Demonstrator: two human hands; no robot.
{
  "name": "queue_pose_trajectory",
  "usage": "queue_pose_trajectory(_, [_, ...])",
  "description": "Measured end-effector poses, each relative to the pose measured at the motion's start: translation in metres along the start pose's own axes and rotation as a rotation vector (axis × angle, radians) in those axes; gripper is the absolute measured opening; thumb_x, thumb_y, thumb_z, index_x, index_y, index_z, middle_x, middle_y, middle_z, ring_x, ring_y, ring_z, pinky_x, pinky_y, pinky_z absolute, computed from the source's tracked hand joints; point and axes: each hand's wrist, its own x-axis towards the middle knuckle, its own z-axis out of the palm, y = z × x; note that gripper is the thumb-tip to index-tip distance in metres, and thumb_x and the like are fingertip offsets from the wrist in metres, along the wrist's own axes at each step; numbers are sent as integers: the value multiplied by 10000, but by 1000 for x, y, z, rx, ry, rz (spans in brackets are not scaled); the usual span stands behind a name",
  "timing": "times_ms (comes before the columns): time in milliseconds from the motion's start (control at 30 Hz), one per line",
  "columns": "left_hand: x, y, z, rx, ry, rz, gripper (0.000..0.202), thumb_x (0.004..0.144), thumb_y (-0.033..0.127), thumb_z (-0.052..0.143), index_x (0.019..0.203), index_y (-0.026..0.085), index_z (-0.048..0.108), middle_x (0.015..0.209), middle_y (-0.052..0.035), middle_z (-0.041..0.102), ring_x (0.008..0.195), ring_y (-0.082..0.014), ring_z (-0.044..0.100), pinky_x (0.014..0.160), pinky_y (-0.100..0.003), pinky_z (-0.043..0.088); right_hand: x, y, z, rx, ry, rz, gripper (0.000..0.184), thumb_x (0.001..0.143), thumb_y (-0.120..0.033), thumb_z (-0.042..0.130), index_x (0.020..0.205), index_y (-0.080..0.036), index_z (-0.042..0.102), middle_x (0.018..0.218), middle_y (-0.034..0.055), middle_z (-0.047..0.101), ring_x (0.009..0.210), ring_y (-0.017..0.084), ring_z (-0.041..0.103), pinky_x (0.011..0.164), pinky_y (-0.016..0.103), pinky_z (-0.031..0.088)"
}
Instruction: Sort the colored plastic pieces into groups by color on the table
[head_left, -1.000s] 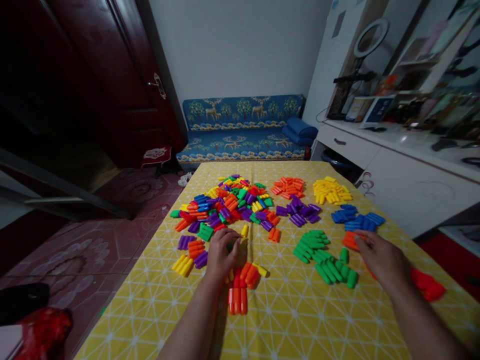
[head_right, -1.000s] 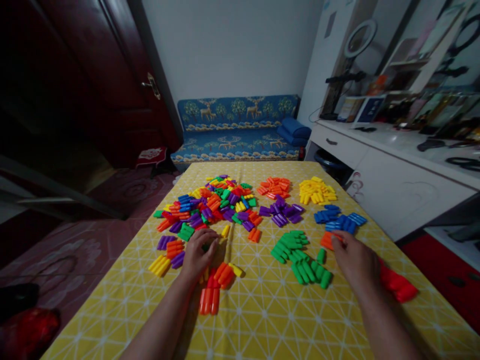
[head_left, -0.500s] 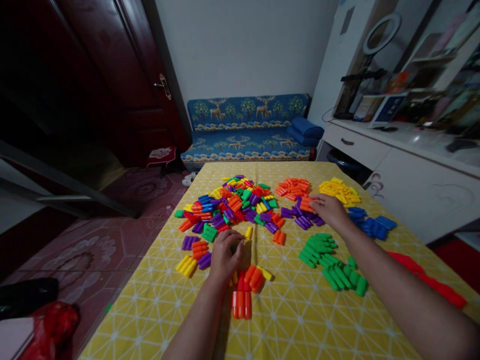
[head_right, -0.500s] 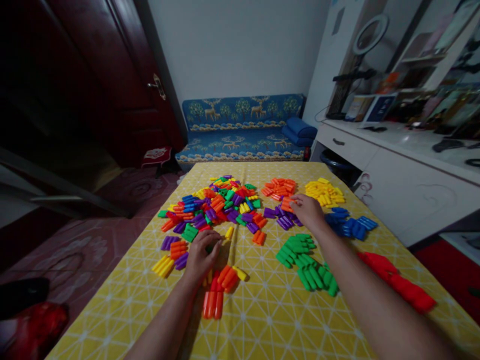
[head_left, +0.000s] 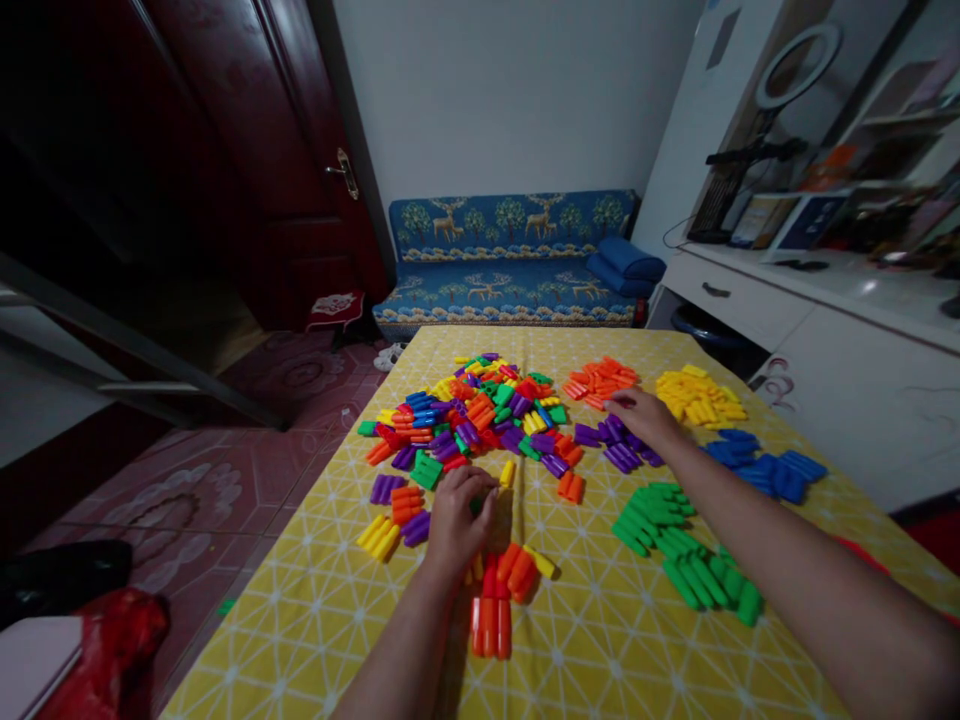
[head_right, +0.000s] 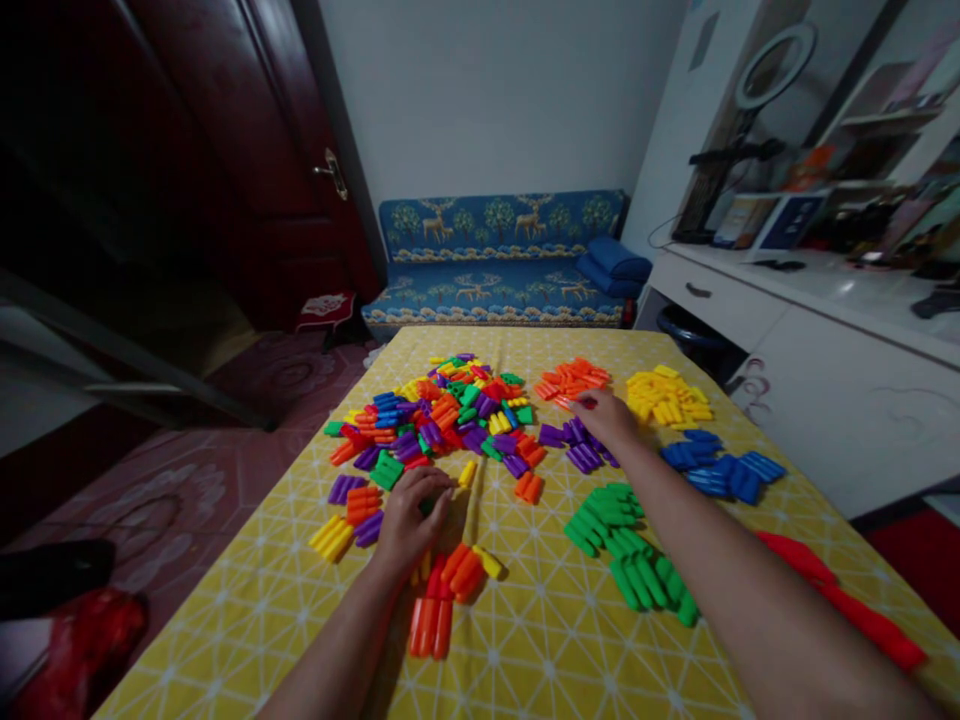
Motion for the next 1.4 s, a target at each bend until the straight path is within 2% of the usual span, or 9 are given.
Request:
queue_pose_trajectory(133, [0, 0, 0, -7, 1, -6, 140, 860, 210, 593, 891, 199, 729, 945, -79, 694, 909, -218, 654, 832, -368, 522, -21, -4, 0, -38, -69, -101, 274, 783, -403, 669, 952, -202, 749, 1029, 55, 724, 922, 178, 641, 839, 275, 462])
queue_pose_trajectory(233, [0, 0, 1, -16, -5, -6, 141, 861, 210, 592, 888, 195, 730, 939, -77, 693, 909, -216, 653, 829, -365, 520, -33, -9, -2, -211, -49, -184, 268, 802, -392, 650, 970, -211, 755, 1074, 70, 711, 996, 224, 617, 904, 339, 436])
queue_pose_trajectory(333, [1, 0, 1, -23, -11, -3, 143, 863, 209, 589, 886, 189, 728, 932, -75, 691, 906, -211, 650, 823, -359, 519, -44, -17, 1, -337, -30, -380, 321, 823, -369, 638, 1099, -233, 730, 1172, 79, 690, 1104, 263, 580, 974, 397, 388])
queue_pose_trajectory(433, [0, 0, 0, -23, -9, 1, 144, 866, 217, 588, 882, 184, 728, 921, -74, 689, 898, -209, 650, 816, -355, 519, -51, -24, 8, -339, -115, -570, 354, 861, -321, 597, 1197, -251, 682, 1268, 73, 658, 1162, 250, 562, 1006, 404, 357])
queue_pose_trajectory(533, [0, -1, -1, -19, -15, 0, 149, 871, 225, 586, 889, 187, 729, 929, -75, 689, 900, -210, 651, 820, -357, 519, -55, -27, 11, -399, -145, -543, 328, 868, -274, 565, 1168, -199, 677, 1180, 92, 694, 1104, 255, 591, 990, 414, 362])
queue_pose_trajectory(700, [0, 0, -1, -8, -17, 3, 145, 865, 212, 585, 881, 191, 727, 920, -73, 695, 903, -210, 649, 820, -355, 515, -77, -36, 10, -417, -10, -512, 349, 808, -136, 538, 1126, -156, 682, 1176, 131, 677, 1125, 283, 573, 1035, 455, 343])
queue_pose_trajectory(900, [-1, 1, 0, -8, -16, -15, 143, 866, 220, 588, 875, 192, 728, 926, -72, 695, 898, -207, 643, 832, -357, 505, -171, -68, 37, -80, 46, -561, 448, 852, -151, 480, 1286, -170, 589, 1341, 124, 578, 1230, 257, 534, 1038, 435, 443])
queue_pose_trajectory(1033, [-2, 0, 1, -2, -14, -36, 136, 865, 223, 594, 878, 202, 727, 933, -66, 693, 909, -207, 639, 852, -361, 497, -214, -81, 48, -72, 65, -487, 470, 836, -150, 507, 1298, -201, 575, 1402, 102, 539, 1245, 271, 532, 1001, 443, 489])
queue_pose_trajectory(1400, [-1, 4, 1, -16, -17, -73, 123, 850, 194, 607, 864, 201, 729, 903, -63, 691, 901, -211, 626, 835, -360, 489, -210, -79, 46, -49, 123, -562, 270, 921, -202, 503, 1158, -181, 632, 1303, 111, 587, 1186, 256, 563, 990, 428, 496])
